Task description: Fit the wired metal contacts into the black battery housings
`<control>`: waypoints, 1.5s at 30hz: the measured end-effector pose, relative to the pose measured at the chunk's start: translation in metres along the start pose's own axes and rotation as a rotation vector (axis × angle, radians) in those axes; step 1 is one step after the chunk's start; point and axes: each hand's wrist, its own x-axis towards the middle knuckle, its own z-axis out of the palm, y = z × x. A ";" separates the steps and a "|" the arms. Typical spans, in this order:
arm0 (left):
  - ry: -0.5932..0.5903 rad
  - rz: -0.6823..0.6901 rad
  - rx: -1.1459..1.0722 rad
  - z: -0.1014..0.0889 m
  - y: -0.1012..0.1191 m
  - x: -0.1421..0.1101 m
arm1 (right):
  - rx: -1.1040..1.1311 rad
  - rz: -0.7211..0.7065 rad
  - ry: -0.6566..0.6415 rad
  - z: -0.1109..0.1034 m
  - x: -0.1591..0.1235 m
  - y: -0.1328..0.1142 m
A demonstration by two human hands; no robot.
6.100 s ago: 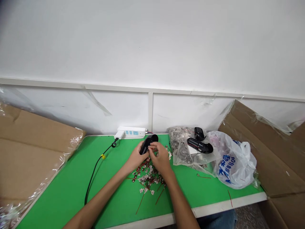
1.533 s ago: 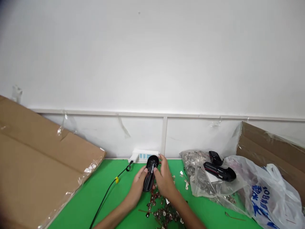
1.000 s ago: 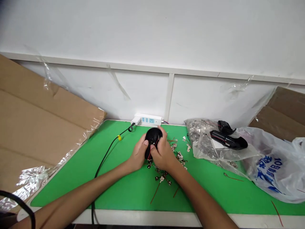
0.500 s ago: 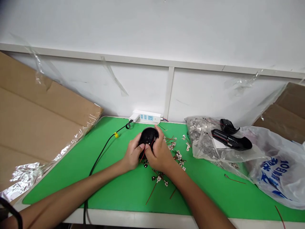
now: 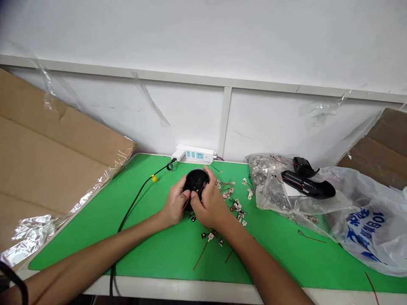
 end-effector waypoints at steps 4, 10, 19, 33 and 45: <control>-0.005 0.004 0.063 -0.001 -0.001 -0.001 | 0.017 0.025 -0.009 0.001 -0.001 0.001; -0.140 -0.133 0.175 -0.009 0.007 0.002 | -0.013 0.046 -0.023 0.002 0.000 0.009; -0.221 -0.096 0.355 -0.022 0.018 0.015 | -0.112 -0.045 -0.056 -0.007 0.004 0.012; -0.257 -0.016 0.306 -0.024 0.023 0.014 | -0.209 -0.222 -0.091 -0.018 0.005 0.018; -0.363 -0.090 0.226 -0.017 0.015 0.005 | -0.197 -0.217 -0.103 -0.019 0.003 0.017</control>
